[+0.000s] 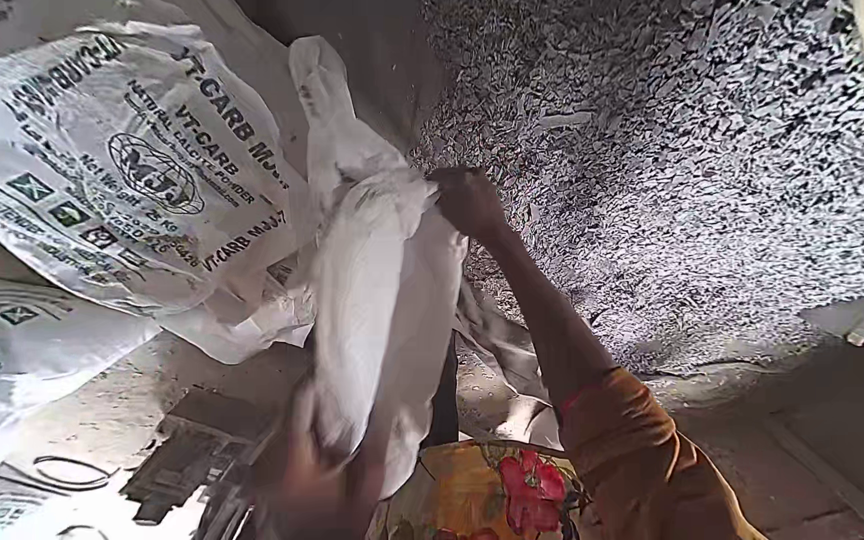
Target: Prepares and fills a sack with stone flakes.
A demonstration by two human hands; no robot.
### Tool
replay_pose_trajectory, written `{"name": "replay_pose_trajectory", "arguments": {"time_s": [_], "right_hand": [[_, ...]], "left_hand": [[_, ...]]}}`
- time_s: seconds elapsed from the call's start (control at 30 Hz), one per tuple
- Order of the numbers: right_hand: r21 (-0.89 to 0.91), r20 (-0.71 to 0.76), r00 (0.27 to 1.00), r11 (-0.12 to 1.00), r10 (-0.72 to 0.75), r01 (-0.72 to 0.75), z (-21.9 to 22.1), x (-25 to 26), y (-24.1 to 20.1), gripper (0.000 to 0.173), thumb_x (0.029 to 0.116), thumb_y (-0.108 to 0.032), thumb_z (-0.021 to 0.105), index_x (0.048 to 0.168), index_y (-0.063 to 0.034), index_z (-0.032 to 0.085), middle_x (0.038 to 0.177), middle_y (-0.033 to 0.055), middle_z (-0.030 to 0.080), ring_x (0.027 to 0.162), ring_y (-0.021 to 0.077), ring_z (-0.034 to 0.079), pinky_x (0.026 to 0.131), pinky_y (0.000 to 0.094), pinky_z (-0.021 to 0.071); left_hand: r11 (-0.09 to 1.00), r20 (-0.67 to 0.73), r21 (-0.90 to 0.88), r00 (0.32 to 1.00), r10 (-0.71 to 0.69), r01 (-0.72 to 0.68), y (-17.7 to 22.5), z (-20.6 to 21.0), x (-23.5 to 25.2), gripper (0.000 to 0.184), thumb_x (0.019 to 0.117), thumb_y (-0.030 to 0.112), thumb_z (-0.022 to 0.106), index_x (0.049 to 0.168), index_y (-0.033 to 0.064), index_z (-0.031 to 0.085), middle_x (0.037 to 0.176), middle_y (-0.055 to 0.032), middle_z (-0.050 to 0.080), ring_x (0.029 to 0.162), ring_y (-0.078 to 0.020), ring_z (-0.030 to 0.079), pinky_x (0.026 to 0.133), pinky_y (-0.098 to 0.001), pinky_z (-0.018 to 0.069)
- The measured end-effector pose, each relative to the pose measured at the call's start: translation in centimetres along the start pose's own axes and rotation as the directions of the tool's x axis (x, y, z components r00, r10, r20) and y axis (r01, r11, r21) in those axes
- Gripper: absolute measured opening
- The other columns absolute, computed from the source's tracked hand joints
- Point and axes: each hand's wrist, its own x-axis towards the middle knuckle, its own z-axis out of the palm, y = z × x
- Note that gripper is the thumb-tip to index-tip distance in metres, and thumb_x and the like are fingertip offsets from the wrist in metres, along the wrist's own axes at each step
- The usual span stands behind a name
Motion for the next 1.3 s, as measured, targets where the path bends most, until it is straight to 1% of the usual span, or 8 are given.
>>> {"name": "replay_pose_trajectory", "arguments": {"time_s": [0.2, 0.37, 0.47, 0.7, 0.9, 1.07, 1.17, 1.3], "right_hand": [[-0.045, -0.186, 0.93, 0.943, 0.317, -0.331, -1.6, -2.0, 8.7, 0.073, 0.0819, -0.015, 0.076, 0.147, -0.0003, 0.048, 0.14, 0.0305, 0.053, 0.13, 0.0459, 0.053, 0.105, 0.0601, 0.045], [0.074, -0.273, 0.928, 0.967, 0.254, -0.243, -0.7, -7.2, 12.0, 0.028, 0.0982, -0.004, 0.057, 0.122, 0.007, 0.066, 0.121, 0.0304, 0.064, 0.114, 0.0449, 0.063, 0.097, 0.0556, 0.0502], [0.294, -0.145, 0.918, 0.902, 0.37, -0.317, 0.6, -8.2, 14.8, 0.031, 0.1039, -0.008, 0.048, 0.125, -0.0015, 0.07, 0.137, 0.0247, 0.059, 0.127, 0.0402, 0.055, 0.103, 0.0562, 0.0449], [-0.408, 0.166, 0.968, 0.907, 0.19, -0.108, 1.9, -8.2, 22.2, 0.1, 0.0851, 0.01, 0.063, 0.162, -0.0418, 0.026, 0.172, 0.007, 0.022, 0.156, 0.0472, 0.014, 0.109, 0.0847, 0.0119], [-0.547, 0.215, 0.968, 0.837, 0.129, 0.011, -5.8, -8.3, 28.0, 0.089, 0.088, 0.02, 0.053, 0.163, -0.0233, 0.033, 0.169, 0.0011, 0.03, 0.157, 0.0382, 0.022, 0.115, 0.0796, 0.0042], [-0.397, 0.306, 0.935, 0.916, 0.179, -0.045, -10.9, -9.8, 28.2, 0.064, 0.0931, -0.003, 0.064, 0.154, -0.0141, 0.048, 0.168, 0.0065, 0.032, 0.154, 0.0406, 0.024, 0.116, 0.0777, 0.007], [-0.162, -0.066, 0.99, 0.978, 0.123, -0.132, -14.5, -11.4, 28.0, 0.041, 0.0928, -0.018, 0.066, 0.133, -0.0094, 0.068, 0.148, 0.0192, 0.054, 0.138, 0.0419, 0.049, 0.106, 0.0673, 0.0403], [-0.109, -0.587, 0.776, 0.926, 0.233, -0.361, -17.7, -14.7, 29.0, 0.041, 0.1028, -0.021, 0.055, 0.138, -0.0017, 0.055, 0.147, 0.025, 0.049, 0.135, 0.0396, 0.049, 0.112, 0.0523, 0.0418]], "left_hand": [[0.966, 0.36, -0.233, 0.933, -0.023, 0.114, 3.9, 13.7, 6.2, 0.07, 0.0942, 0.04, 0.066, 0.146, -0.0031, 0.046, 0.087, -0.0155, 0.07, 0.078, -0.028, 0.069, 0.073, -0.0505, 0.0564], [0.92, 0.4, -0.322, 0.913, -0.08, 0.222, 9.5, 20.2, 10.2, 0.07, 0.1019, 0.043, 0.06, 0.154, 0.0051, 0.034, 0.091, -0.0206, 0.067, 0.079, -0.0357, 0.068, 0.07, -0.0554, 0.0542], [0.909, 0.377, -0.321, 0.916, -0.134, 0.265, 10.9, 22.8, 9.8, 0.071, 0.1015, 0.044, 0.06, 0.156, 0.012, 0.03, 0.097, -0.0218, 0.067, 0.081, -0.0376, 0.067, 0.068, -0.0565, 0.0539], [0.968, 0.229, -0.095, 0.952, -0.205, 0.231, 9.2, 27.9, 6.9, 0.089, 0.0943, 0.036, 0.068, 0.159, -0.0025, 0.019, 0.126, -0.0301, 0.062, 0.114, -0.0401, 0.064, 0.097, -0.0584, 0.0505], [0.976, 0.111, -0.198, 0.992, -0.066, 0.087, 12.4, 29.8, 7.3, 0.102, 0.0868, 0.031, 0.075, 0.164, 0.0123, 0.011, 0.162, -0.0211, 0.03, 0.136, -0.0282, 0.05, 0.104, -0.0464, 0.0487], [0.986, 0.049, -0.148, 0.995, 0.09, -0.082, 14.6, 31.8, 6.4, 0.092, 0.091, 0.035, 0.068, 0.163, 0.0095, 0.017, 0.164, -0.0218, 0.027, 0.14, -0.0274, 0.045, 0.108, -0.0434, 0.0451], [0.991, 0.165, -0.052, 0.978, 0.13, -0.122, 15.0, 31.9, 4.7, 0.084, 0.0932, 0.048, 0.064, 0.161, 0.0139, 0.029, 0.162, -0.0222, 0.035, 0.139, -0.035, 0.049, 0.101, -0.0485, 0.05], [0.989, 0.265, -0.11, 0.956, 0.123, -0.096, 14.7, 31.2, 4.2, 0.086, 0.094, 0.046, 0.064, 0.162, 0.0095, 0.027, 0.164, -0.0212, 0.032, 0.133, -0.0289, 0.055, 0.09, -0.0395, 0.0562]]}}
